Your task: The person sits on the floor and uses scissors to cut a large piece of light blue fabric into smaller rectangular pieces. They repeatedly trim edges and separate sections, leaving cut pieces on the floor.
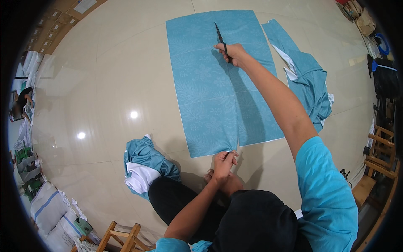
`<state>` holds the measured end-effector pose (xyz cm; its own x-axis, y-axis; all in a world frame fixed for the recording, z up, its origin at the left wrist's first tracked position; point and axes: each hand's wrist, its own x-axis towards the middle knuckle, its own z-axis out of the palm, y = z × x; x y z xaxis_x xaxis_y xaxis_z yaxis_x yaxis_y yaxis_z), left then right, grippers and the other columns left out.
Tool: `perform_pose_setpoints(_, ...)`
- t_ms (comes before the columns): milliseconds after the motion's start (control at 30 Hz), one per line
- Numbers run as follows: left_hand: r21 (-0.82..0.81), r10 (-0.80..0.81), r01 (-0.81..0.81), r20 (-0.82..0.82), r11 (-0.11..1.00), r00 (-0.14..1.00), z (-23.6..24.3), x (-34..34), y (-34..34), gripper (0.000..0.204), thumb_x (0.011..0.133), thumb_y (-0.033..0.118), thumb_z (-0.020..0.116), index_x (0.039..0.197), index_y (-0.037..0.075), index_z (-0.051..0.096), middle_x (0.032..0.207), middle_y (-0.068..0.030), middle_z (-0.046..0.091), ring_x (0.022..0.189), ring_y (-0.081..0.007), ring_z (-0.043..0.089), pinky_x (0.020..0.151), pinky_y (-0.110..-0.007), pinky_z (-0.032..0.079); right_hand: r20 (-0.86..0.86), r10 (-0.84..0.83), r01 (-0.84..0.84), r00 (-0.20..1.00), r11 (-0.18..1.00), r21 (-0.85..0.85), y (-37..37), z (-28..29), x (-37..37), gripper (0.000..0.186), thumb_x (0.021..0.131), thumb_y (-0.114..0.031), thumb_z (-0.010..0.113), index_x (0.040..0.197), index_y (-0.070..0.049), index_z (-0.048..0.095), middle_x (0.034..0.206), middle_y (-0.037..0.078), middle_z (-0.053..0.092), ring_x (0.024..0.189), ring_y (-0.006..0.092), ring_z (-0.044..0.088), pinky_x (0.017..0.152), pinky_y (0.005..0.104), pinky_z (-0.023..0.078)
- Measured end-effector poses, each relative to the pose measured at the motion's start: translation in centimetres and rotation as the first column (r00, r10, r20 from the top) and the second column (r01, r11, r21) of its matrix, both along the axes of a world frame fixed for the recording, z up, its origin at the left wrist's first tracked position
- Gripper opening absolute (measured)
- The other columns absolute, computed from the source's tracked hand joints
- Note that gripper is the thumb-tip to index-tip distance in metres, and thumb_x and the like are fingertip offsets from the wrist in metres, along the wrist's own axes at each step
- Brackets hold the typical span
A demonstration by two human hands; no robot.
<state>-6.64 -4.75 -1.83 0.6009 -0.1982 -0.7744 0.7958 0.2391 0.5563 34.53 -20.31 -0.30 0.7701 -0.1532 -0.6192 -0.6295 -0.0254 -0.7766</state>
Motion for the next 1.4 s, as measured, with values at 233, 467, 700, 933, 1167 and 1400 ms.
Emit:
perform_pose_setpoints(233, 0.033, -0.023, 0.024, -0.019, 0.999, 1.000, 0.2, 0.0, -0.1, 0.026, 0.109, 0.023, 0.064, 0.102, 0.001, 0.075, 0.071, 0.0003, 0.061, 0.051, -0.0014, 0.038, 0.042, -0.022, 0.032, 0.032, -0.015, 0.014, 0.999, 1.000, 0.028, 0.1, 0.6, 1.0, 0.038, 0.086, -0.033, 0.090, 0.089, 0.000, 0.069, 0.071, 0.003, 0.059, 0.059, 0.0127, 0.054, 0.051, 0.0296, 0.044)
perform_pose_setpoints(467, 0.032, -0.033, 0.034, -0.028, 0.999, 0.999, 0.5, 0.2, 0.0, 0.028, 0.109, 0.025, 0.064, 0.103, 0.001, 0.076, 0.071, 0.0004, 0.061, 0.051, -0.0014, 0.039, 0.040, -0.023, 0.034, 0.046, -0.021, 0.019, 0.999, 1.000, 0.023, 0.4, 0.8, 1.9, 0.039, 0.085, -0.034, 0.090, 0.090, -0.001, 0.070, 0.071, 0.003, 0.058, 0.059, 0.0122, 0.053, 0.051, 0.0288, 0.044)
perform_pose_setpoints(700, 0.026, -0.006, 0.006, -0.030, 1.000, 1.000, 0.6, 0.2, -0.1, 0.026, 0.109, 0.022, 0.065, 0.102, -0.001, 0.076, 0.071, -0.0013, 0.063, 0.052, -0.0012, 0.039, 0.047, -0.022, 0.028, 0.021, -0.031, 0.030, 0.999, 0.999, 0.027, 0.3, 0.1, 2.8, 0.035, 0.086, -0.029, 0.090, 0.088, -0.002, 0.069, 0.073, 0.004, 0.061, 0.060, 0.0127, 0.055, 0.051, 0.0295, 0.045)
perform_pose_setpoints(933, 0.040, -0.005, 0.005, -0.013, 0.999, 1.000, 0.0, 0.0, -0.2, 0.026, 0.109, 0.020, 0.065, 0.101, -0.002, 0.076, 0.069, -0.0014, 0.063, 0.052, -0.0011, 0.039, 0.048, -0.022, 0.028, 0.042, 0.008, -0.008, 0.999, 1.000, 0.015, 0.1, -0.3, 2.8, 0.029, 0.086, -0.022, 0.091, 0.087, -0.002, 0.070, 0.078, 0.006, 0.067, 0.061, 0.0122, 0.057, 0.051, 0.0287, 0.047)
perform_pose_setpoints(1167, 0.033, -0.001, 0.001, 0.014, 0.999, 1.000, -0.1, 0.0, -0.2, 0.026, 0.109, 0.021, 0.065, 0.101, -0.001, 0.076, 0.070, -0.0008, 0.063, 0.052, -0.0013, 0.040, 0.049, -0.022, 0.029, 0.037, -0.005, 0.004, 0.999, 1.000, 0.019, 0.1, -0.1, 3.0, 0.033, 0.085, -0.027, 0.092, 0.087, -0.002, 0.070, 0.077, 0.005, 0.065, 0.061, 0.0122, 0.057, 0.052, 0.0277, 0.047)
perform_pose_setpoints(1400, 0.058, -0.021, 0.020, 0.020, 0.998, 1.000, -0.3, -0.2, -0.2, 0.027, 0.109, 0.021, 0.065, 0.099, -0.001, 0.076, 0.069, -0.0004, 0.064, 0.054, -0.0017, 0.043, 0.051, -0.022, 0.031, 0.018, -0.017, 0.017, 1.000, 1.000, -0.004, 0.3, 0.5, 4.0, 0.037, 0.085, -0.031, 0.091, 0.089, -0.002, 0.069, 0.074, 0.004, 0.062, 0.060, 0.0125, 0.056, 0.052, 0.0287, 0.045)
